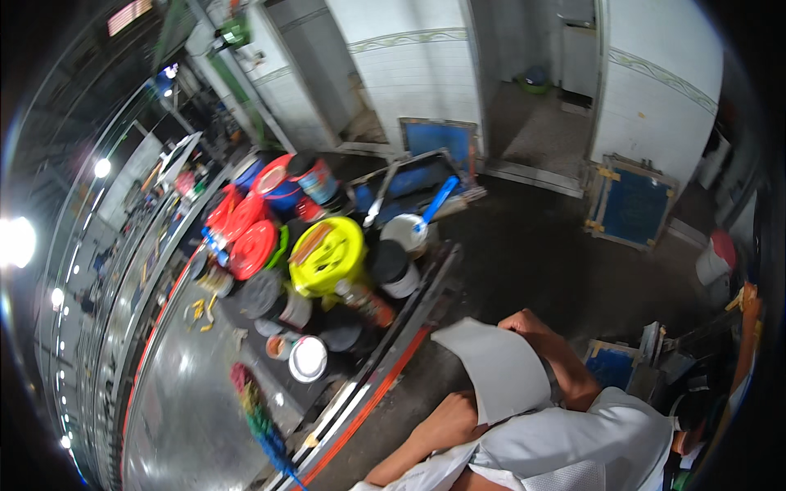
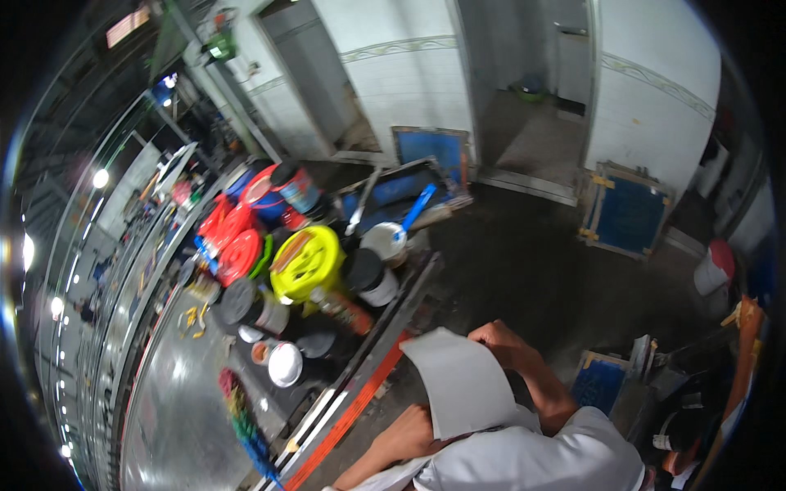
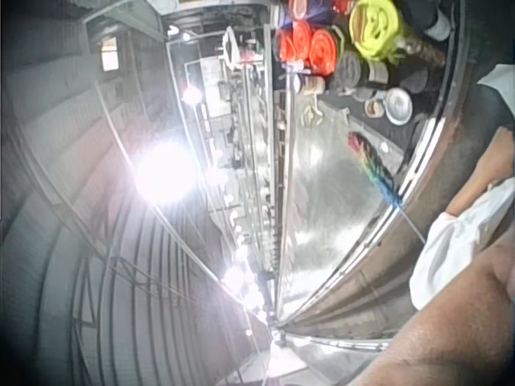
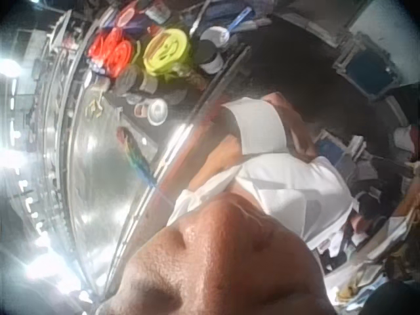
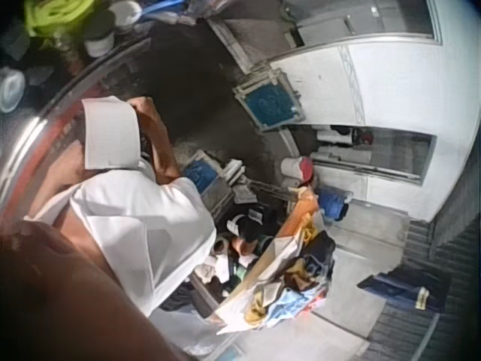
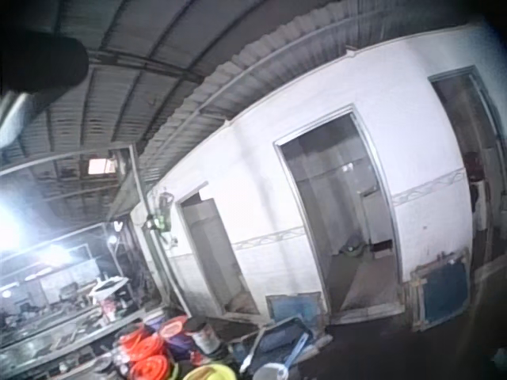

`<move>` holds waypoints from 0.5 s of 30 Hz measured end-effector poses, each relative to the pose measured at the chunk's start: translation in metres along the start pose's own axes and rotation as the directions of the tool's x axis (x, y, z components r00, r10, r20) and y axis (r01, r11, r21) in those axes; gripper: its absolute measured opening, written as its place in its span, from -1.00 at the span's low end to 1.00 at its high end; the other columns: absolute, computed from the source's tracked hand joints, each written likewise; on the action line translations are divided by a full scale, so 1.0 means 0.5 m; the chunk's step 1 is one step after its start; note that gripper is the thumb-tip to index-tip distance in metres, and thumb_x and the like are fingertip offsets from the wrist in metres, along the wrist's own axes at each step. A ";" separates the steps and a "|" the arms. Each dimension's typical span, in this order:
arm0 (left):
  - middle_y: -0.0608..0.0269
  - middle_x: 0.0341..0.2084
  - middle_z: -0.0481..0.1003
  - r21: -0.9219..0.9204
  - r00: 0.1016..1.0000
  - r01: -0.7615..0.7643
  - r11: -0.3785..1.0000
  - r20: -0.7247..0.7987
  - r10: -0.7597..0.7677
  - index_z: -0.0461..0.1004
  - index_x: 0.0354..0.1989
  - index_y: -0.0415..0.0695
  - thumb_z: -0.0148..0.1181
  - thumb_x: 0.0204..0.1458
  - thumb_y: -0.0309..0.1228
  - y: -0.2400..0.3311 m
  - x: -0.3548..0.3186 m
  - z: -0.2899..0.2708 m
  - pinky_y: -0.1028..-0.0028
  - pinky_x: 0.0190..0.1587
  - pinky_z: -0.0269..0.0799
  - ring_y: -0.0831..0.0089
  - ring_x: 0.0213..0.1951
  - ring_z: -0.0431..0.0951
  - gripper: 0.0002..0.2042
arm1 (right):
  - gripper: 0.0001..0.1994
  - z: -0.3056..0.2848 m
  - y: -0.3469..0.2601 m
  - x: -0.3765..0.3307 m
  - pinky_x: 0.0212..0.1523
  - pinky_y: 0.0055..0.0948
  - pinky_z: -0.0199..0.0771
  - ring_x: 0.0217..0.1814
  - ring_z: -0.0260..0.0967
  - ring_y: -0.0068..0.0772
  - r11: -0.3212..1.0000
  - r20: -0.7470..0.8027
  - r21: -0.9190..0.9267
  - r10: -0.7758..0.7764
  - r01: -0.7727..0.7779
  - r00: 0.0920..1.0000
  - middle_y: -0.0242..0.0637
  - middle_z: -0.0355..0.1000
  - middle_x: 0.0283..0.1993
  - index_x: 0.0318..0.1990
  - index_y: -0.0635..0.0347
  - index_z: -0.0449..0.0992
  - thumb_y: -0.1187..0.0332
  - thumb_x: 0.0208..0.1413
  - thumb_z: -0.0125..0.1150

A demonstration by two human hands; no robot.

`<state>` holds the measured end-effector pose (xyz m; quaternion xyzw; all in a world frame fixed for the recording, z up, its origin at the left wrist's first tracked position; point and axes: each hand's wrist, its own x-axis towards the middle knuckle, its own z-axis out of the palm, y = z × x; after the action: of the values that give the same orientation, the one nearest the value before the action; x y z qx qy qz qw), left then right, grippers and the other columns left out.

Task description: The person aligns a purple Osprey screen frame on a large glass table, then retrieves a white paper template and a roll of tape. They place the template on a dark sheet and smooth it down, then apply tape to secure the template in place.

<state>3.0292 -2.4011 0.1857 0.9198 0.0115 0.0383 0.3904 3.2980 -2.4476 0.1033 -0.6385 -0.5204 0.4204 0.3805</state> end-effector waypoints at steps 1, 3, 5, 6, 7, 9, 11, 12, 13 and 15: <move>-0.08 -0.46 0.54 -0.012 0.998 -0.026 1.000 0.061 0.027 0.57 -0.36 -0.28 0.32 -0.13 -0.39 -0.031 0.092 -0.003 0.15 -0.16 0.53 -0.05 -0.30 0.56 -0.78 | -0.55 -0.058 0.037 0.006 -0.40 -0.32 0.42 -0.49 0.41 -0.43 0.998 -0.045 -0.050 -0.035 0.033 0.998 -0.10 0.47 -0.55 -0.37 0.30 0.59 -0.03 0.10 0.22; -0.10 -0.43 0.54 -0.038 0.980 -0.146 0.989 0.133 0.150 0.56 -0.34 -0.28 0.31 -0.11 -0.39 -0.072 0.269 -0.012 0.13 -0.17 0.52 -0.05 -0.28 0.56 -0.78 | -0.61 -0.179 0.117 0.015 -0.34 -0.25 0.43 -0.48 0.37 -0.19 0.995 -0.253 -0.038 -0.096 0.089 0.963 -0.09 0.47 -0.48 -0.30 0.30 0.58 0.06 0.19 0.14; -0.12 -0.40 0.54 -0.066 0.935 -0.317 0.946 0.145 0.323 0.56 -0.32 -0.28 0.30 -0.10 -0.40 -0.097 0.426 -0.028 0.12 -0.19 0.51 -0.06 -0.26 0.56 -0.78 | -0.67 -0.275 0.208 0.011 -0.31 -0.23 0.43 -0.47 0.35 -0.10 0.982 -0.504 0.093 -0.097 0.165 0.858 -0.09 0.49 -0.41 -0.21 0.32 0.56 0.17 0.23 0.09; -0.13 -0.38 0.54 -0.024 0.918 -0.264 0.964 0.299 0.259 0.56 -0.30 -0.28 0.28 -0.06 -0.41 -0.107 0.491 -0.037 0.09 -0.18 0.49 -0.08 -0.23 0.55 -0.79 | -0.69 -0.320 0.238 0.009 -0.31 -0.23 0.44 -0.47 0.36 -0.13 0.966 -0.594 0.152 -0.079 0.208 0.800 -0.11 0.50 -0.38 -0.17 0.33 0.55 0.22 0.23 0.08; -0.12 -0.36 0.55 -0.098 0.908 -0.298 0.949 0.279 0.314 0.56 -0.30 -0.28 0.30 -0.07 -0.39 -0.128 0.556 -0.035 0.09 -0.17 0.48 -0.10 -0.24 0.54 -0.78 | -0.71 -0.393 0.263 0.002 -0.30 -0.25 0.45 -0.46 0.39 -0.20 0.984 -0.508 0.068 -0.105 0.162 0.855 -0.16 0.51 -0.38 -0.14 0.33 0.56 0.25 0.24 0.07; -0.11 -0.34 0.56 -0.238 0.886 -0.355 0.904 0.223 0.407 0.56 -0.31 -0.27 0.33 -0.09 -0.37 -0.195 0.679 -0.016 0.08 -0.16 0.47 -0.13 -0.26 0.52 -0.76 | -0.70 -0.507 0.292 0.015 -0.30 -0.28 0.48 -0.42 0.44 -0.33 0.998 -0.504 0.039 -0.022 0.048 0.863 -0.21 0.53 -0.36 -0.10 0.34 0.56 0.27 0.25 0.05; -0.08 -0.34 0.57 -0.285 0.878 -0.243 0.927 0.342 0.335 0.59 -0.23 -0.22 0.31 0.04 -0.31 -0.253 0.797 -0.009 0.09 -0.20 0.41 -0.11 -0.21 0.52 -0.77 | -0.68 -0.570 0.335 0.039 -0.29 -0.31 0.51 -0.34 0.48 -0.46 0.982 -0.651 0.177 0.170 -0.070 0.740 -0.24 0.56 -0.34 -0.07 0.36 0.56 0.25 0.27 0.04; -0.07 -0.32 0.57 -0.262 0.854 -0.207 0.943 0.422 0.305 0.59 -0.20 -0.21 0.30 0.07 -0.30 -0.284 0.857 -0.026 0.10 -0.22 0.39 -0.09 -0.20 0.53 -0.76 | -0.67 -0.602 0.363 0.048 -0.27 -0.33 0.52 -0.30 0.49 -0.49 0.929 -0.692 0.371 0.276 0.001 0.667 -0.23 0.57 -0.30 -0.05 0.36 0.56 0.26 0.26 0.06; -0.06 -0.31 0.58 -0.237 0.822 -0.178 0.955 0.497 0.277 0.59 -0.18 -0.19 0.30 0.11 -0.28 -0.318 0.918 -0.041 0.12 -0.23 0.37 -0.08 -0.19 0.53 -0.76 | -0.67 -0.628 0.395 0.058 -0.25 -0.35 0.54 -0.26 0.50 -0.51 0.839 -0.707 0.536 0.387 0.093 0.592 -0.23 0.59 -0.26 -0.02 0.37 0.55 0.26 0.25 0.08; -0.10 -0.38 0.59 -0.355 0.920 -0.273 0.894 0.176 0.350 0.60 -0.14 -0.16 0.27 0.15 -0.27 -0.420 1.025 -0.035 0.11 -0.26 0.46 -0.13 -0.29 0.58 -0.76 | -0.67 -0.708 0.436 0.121 -0.22 -0.39 0.55 -0.21 0.51 -0.53 0.756 -0.676 0.637 0.453 0.150 0.581 -0.23 0.61 -0.20 0.01 0.35 0.56 0.29 0.23 0.13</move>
<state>3.5408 -2.2165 0.0780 0.8308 -0.1897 -0.0069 0.5232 3.7096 -2.4417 0.0197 -0.6336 -0.0575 0.2701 0.7227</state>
